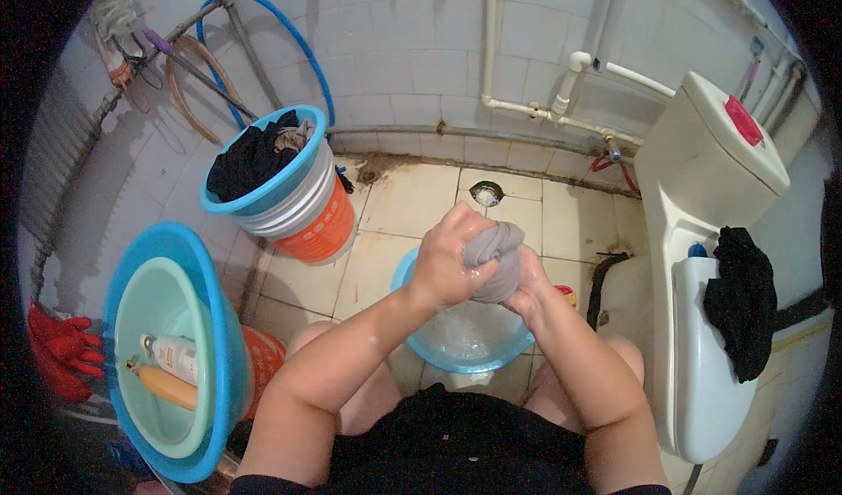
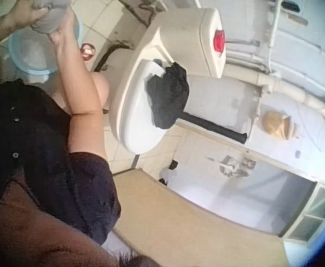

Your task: The person sits on the floor and hand-washes a grey garment in a blue basin filled with soapy water. They repeatedly scrub, rinse, and wring out the fabric, occasionally lifting it to inspect the cleaning progress.

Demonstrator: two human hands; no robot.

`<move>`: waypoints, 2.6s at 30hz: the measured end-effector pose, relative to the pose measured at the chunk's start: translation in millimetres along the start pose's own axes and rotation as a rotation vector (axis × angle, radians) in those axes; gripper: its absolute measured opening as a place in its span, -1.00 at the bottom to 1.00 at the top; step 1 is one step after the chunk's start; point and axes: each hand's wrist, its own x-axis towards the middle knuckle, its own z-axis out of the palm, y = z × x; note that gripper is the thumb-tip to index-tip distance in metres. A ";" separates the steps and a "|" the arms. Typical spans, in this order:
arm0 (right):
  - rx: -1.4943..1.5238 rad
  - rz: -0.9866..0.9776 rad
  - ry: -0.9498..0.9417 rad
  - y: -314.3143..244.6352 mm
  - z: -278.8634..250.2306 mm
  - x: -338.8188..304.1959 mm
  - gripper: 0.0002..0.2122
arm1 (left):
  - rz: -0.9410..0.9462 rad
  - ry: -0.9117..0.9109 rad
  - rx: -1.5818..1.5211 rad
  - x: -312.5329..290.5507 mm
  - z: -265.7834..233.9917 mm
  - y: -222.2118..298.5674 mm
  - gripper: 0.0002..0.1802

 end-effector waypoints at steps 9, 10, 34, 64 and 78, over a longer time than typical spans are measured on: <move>-0.046 0.106 0.014 19.1 -16.4 7.0 -0.67 | 0.074 -0.188 0.240 -15.9 -2.8 3.2 -0.57; -0.049 0.111 0.019 22.1 -18.3 6.6 -0.67 | 0.101 -0.188 0.264 -18.4 -1.4 1.6 -0.57; -1.169 -0.836 0.159 -5.9 16.0 -30.9 -0.29 | -0.858 0.396 -1.493 10.7 -25.6 -53.1 -0.54; -0.449 -0.355 -0.050 -15.7 27.1 -27.7 -0.48 | -0.368 0.252 -1.080 18.6 -52.5 -11.8 -0.22; -0.038 -0.696 -0.111 -82.4 4.9 -42.7 -0.77 | -0.418 0.329 -1.290 34.5 -87.5 -25.2 -0.28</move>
